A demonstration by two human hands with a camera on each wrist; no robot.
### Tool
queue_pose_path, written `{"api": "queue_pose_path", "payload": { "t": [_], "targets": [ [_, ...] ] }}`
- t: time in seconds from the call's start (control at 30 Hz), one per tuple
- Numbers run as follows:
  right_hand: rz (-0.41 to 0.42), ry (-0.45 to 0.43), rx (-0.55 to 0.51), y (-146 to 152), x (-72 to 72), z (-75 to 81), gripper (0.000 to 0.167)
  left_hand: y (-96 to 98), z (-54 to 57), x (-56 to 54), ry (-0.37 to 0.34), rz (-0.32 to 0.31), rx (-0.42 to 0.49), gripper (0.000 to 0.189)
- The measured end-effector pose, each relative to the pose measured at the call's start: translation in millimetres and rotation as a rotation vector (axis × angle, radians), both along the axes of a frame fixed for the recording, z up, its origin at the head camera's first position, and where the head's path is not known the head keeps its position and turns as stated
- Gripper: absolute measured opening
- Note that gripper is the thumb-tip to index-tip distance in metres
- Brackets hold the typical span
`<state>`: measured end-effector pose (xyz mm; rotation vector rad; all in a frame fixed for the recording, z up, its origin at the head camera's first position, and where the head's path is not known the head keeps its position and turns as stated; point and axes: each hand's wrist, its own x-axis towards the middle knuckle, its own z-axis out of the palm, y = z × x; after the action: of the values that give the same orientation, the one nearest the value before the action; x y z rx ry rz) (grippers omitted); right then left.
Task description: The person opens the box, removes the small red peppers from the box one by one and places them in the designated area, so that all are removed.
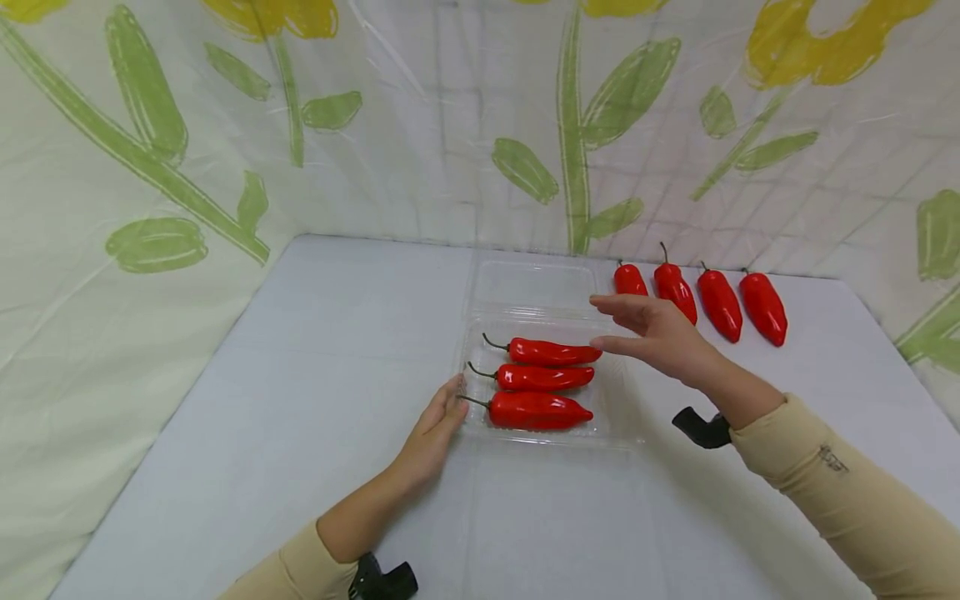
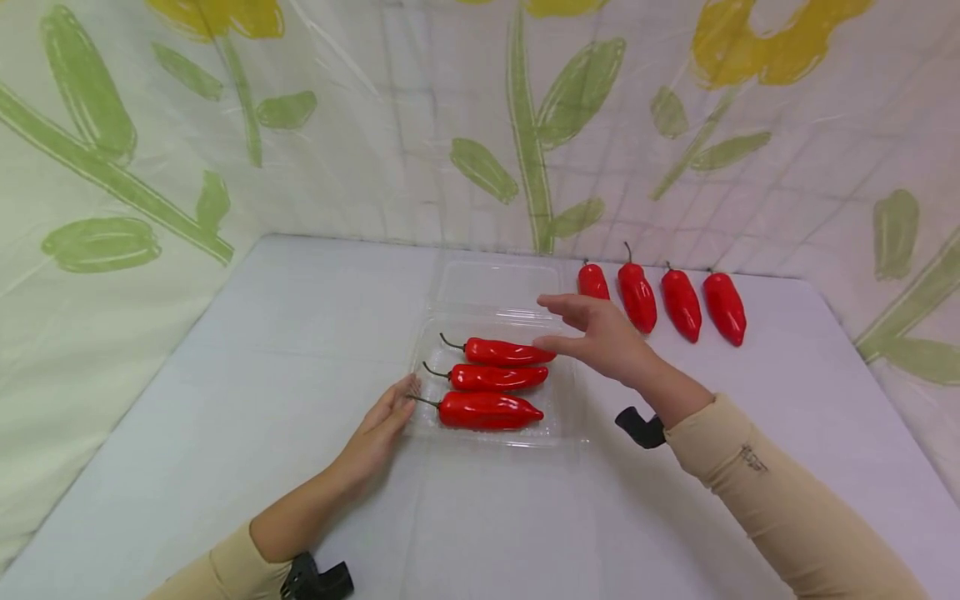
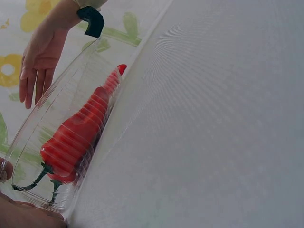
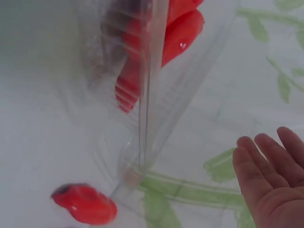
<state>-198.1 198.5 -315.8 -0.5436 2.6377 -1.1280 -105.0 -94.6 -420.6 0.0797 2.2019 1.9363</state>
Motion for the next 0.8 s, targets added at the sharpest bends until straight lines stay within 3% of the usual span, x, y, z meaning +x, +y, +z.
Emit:
{"api": "queue_pose_path", "payload": {
  "t": [0.17, 0.57, 0.8],
  "targets": [
    [0.037, -0.024, -0.001, -10, 4.3, 0.6, 0.063, 0.8, -0.5, -0.8, 0.003, -0.001, 0.031, 0.051],
    [0.149, -0.062, 0.018, -28, 5.7, -3.9, 0.061, 0.8, 0.1, -1.0, 0.006, 0.001, 0.006, 0.051],
    [0.219, -0.151, 0.076, -48, 3.5, -4.3, 0.062, 0.6, 0.1, 0.0, -0.004, 0.007, 0.011, 0.051]
  ]
}}
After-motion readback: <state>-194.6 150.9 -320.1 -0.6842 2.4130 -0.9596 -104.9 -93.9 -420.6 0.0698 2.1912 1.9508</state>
